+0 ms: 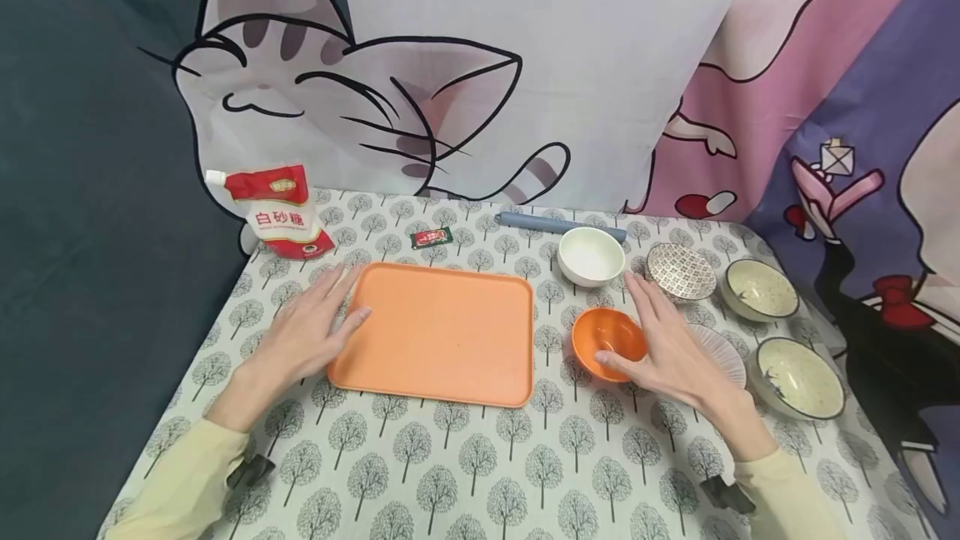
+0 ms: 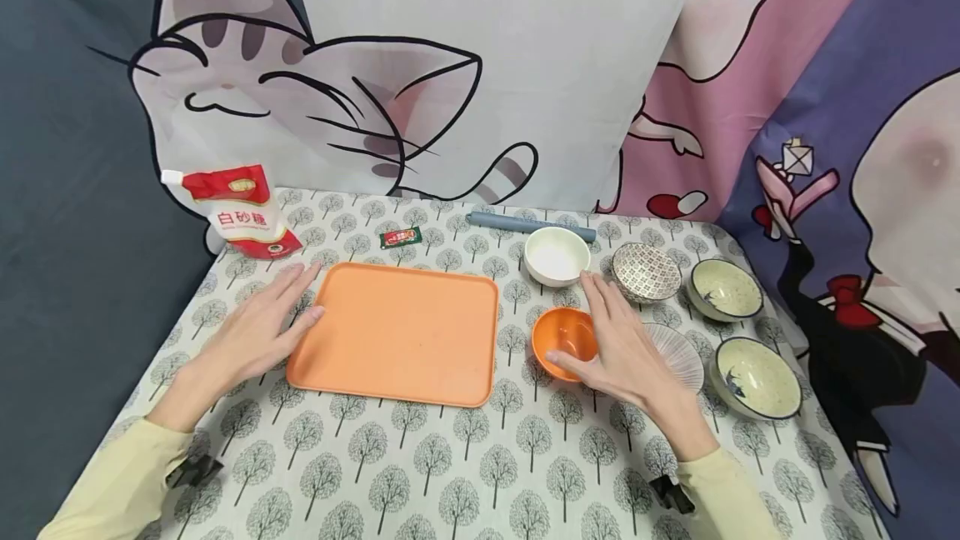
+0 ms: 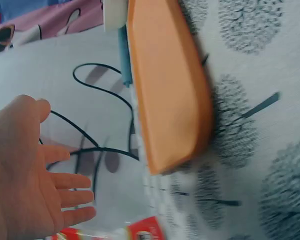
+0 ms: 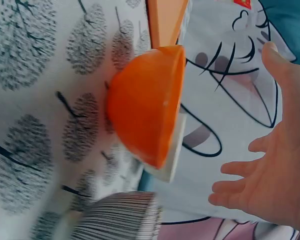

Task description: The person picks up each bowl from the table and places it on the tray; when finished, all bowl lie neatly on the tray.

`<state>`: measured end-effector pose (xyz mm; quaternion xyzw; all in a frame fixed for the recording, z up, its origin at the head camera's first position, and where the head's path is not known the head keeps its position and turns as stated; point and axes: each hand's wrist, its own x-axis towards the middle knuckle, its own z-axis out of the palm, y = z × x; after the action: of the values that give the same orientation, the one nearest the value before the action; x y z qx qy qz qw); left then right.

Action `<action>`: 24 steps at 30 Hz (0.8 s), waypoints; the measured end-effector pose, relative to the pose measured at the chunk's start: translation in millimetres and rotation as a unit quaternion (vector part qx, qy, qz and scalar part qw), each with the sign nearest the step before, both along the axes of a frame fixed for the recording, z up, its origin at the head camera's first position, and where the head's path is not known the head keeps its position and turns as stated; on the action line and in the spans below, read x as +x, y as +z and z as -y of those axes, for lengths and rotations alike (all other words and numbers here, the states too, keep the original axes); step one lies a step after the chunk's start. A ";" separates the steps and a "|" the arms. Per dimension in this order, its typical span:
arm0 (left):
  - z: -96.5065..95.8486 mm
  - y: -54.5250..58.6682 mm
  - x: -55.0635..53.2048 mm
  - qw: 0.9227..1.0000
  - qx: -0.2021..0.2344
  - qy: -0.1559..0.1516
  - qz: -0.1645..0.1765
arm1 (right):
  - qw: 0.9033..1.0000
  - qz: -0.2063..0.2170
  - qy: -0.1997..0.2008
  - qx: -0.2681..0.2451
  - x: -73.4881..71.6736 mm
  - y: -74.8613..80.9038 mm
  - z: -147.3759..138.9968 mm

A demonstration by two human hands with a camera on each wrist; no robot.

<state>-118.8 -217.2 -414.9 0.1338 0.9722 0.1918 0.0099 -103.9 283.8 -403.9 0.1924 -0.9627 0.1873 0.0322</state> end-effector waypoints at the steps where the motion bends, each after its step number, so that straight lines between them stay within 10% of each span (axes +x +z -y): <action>1: 2.6 -3.8 -0.3 1.000 0.010 0.007 0.009 | 1.000 0.009 -0.002 -0.009 0.1 -2.9 -0.5; 13: 21.2 -59.6 -25.7 0.992 0.103 0.057 0.042 | 0.996 0.060 0.012 -0.067 3.7 -43.3 -4.9; 24: 26.3 -76.3 -48.5 0.986 0.146 0.070 0.038 | 0.996 0.077 -0.033 -0.042 8.1 -50.6 -3.4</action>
<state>-167.3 -243.5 -491.1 0.0584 0.9396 0.3371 0.0140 -95.8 287.2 -454.6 0.1444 -0.9594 0.2407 -0.0275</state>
